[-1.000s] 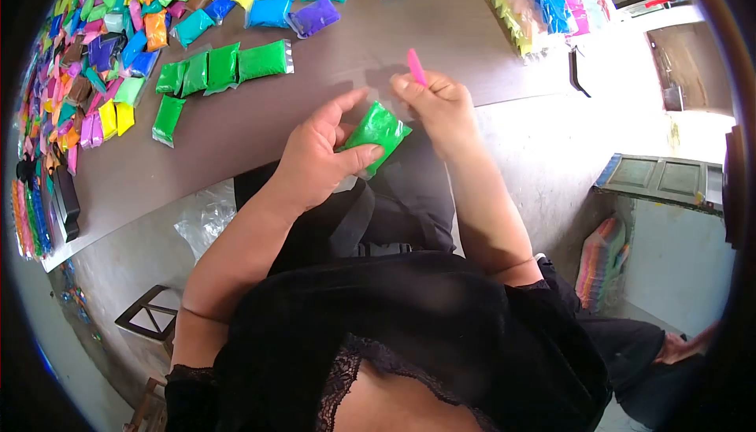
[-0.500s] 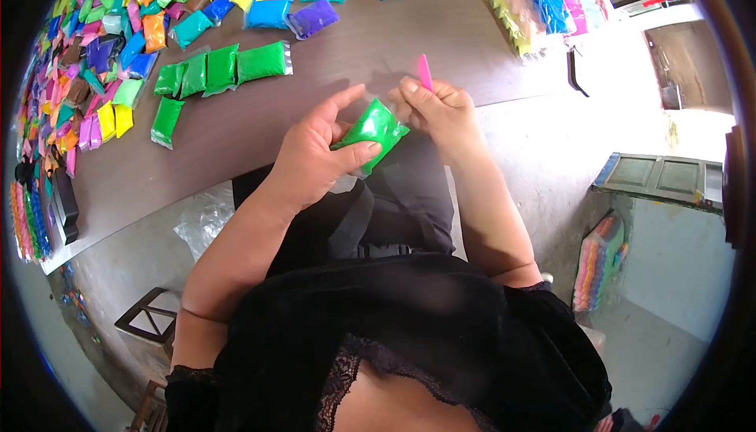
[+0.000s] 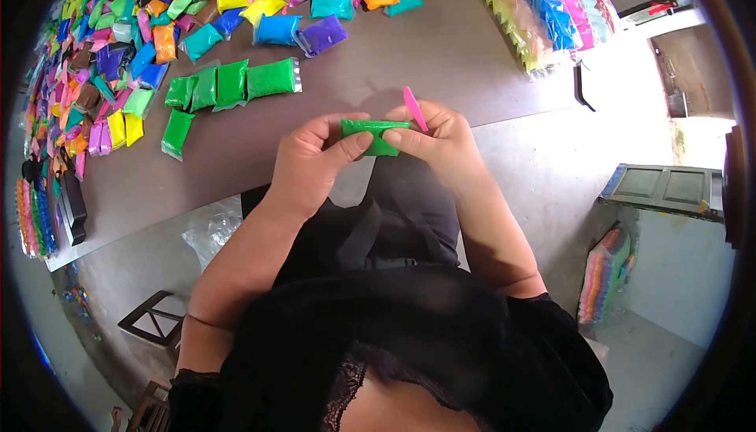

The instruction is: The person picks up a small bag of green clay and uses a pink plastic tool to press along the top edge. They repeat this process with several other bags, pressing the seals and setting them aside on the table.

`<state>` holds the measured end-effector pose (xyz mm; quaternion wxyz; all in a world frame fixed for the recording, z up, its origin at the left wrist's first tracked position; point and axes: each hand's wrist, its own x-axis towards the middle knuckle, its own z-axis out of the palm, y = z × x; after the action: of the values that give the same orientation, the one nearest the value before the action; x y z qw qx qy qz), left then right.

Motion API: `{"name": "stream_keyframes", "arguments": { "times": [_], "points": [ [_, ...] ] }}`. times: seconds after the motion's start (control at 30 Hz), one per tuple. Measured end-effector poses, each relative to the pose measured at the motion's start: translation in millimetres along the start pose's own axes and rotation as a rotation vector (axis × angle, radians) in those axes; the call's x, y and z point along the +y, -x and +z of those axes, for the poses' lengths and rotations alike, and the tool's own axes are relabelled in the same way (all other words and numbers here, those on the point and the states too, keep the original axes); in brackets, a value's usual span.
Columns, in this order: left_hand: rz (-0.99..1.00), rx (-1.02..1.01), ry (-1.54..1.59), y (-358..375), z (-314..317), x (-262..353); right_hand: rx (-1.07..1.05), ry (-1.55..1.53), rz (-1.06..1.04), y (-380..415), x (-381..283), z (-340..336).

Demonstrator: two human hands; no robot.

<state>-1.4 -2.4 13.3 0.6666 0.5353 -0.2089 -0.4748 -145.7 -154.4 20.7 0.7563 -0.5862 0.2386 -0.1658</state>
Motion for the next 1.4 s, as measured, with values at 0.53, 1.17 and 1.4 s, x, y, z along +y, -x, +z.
{"name": "stream_keyframes", "arguments": {
  "times": [0.53,1.17,1.4],
  "points": [
    [-0.127,-0.193,-0.289,-16.3,-3.0,28.3,-0.083,0.263,0.079,1.6,-9.9,-4.5],
    [-0.055,-0.13,-0.249,-10.6,12.7,8.0,0.04,-0.006,-0.004,-5.2,-4.1,-5.2],
    [0.05,-0.062,-0.195,-7.0,5.7,5.8,0.03,-0.106,0.108,4.5,2.5,-1.2]
  ]
}}
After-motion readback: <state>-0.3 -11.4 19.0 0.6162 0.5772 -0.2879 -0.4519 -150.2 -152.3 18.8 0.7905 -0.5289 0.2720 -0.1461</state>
